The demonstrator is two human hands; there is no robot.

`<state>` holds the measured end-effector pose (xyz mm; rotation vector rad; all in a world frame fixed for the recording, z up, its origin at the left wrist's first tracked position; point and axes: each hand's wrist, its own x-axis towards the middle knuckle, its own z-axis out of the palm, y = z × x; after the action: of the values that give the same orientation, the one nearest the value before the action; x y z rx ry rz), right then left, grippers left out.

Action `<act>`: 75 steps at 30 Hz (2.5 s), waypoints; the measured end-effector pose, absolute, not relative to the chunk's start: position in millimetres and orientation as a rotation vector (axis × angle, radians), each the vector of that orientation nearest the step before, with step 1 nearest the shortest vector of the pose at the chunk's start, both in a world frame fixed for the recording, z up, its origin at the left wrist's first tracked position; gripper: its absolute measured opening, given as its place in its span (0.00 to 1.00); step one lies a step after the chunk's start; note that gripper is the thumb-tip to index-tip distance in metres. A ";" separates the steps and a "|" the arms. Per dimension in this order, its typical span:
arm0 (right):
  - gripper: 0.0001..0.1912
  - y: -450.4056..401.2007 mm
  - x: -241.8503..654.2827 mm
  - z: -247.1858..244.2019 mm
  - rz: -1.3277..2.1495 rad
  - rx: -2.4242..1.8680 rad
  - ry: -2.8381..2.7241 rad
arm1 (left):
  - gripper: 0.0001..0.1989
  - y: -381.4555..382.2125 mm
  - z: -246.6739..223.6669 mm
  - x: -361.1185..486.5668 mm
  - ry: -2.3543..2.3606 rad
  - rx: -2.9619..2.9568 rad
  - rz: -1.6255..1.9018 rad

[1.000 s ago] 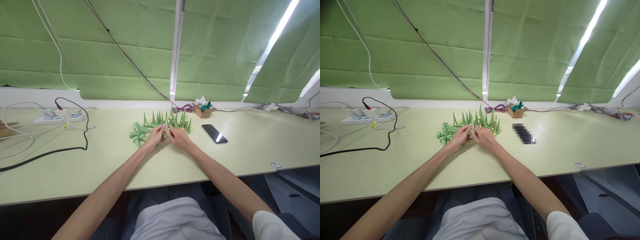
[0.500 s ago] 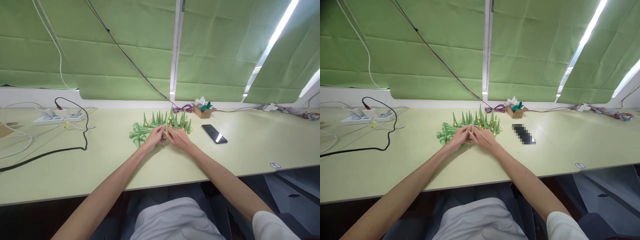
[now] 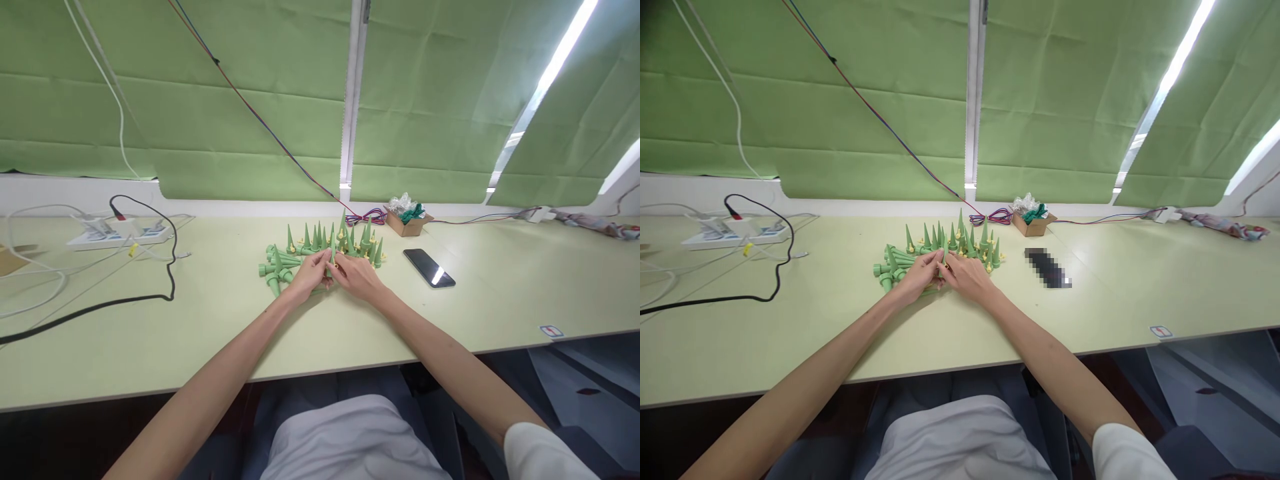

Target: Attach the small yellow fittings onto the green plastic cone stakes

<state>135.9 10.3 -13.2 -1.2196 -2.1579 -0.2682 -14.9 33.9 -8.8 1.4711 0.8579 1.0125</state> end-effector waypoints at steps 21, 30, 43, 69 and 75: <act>0.23 14.0 134.2 -16.0 0.162 -1.019 -1.898 | 0.22 27.3 -4.2 -10.4 0.780 1.497 1.056; 0.23 15.0 134.5 -16.6 0.139 -1.005 -1.906 | 0.23 29.3 -6.3 -10.5 0.789 1.487 1.060; 0.25 15.5 137.0 -15.6 0.189 -1.017 -1.924 | 0.22 25.0 1.8 -12.8 0.802 1.538 0.982; 0.25 15.7 137.4 -17.2 0.226 -1.015 -1.961 | 0.21 30.3 -5.8 -12.9 0.870 1.573 1.032; 0.27 20.5 138.7 -17.7 0.247 -1.039 -1.923 | 0.22 29.1 -2.1 -11.8 0.912 1.565 1.055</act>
<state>138.7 20.5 -17.7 -1.0387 -1.9226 0.2465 -11.8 29.1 -2.1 1.5653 0.9123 1.0550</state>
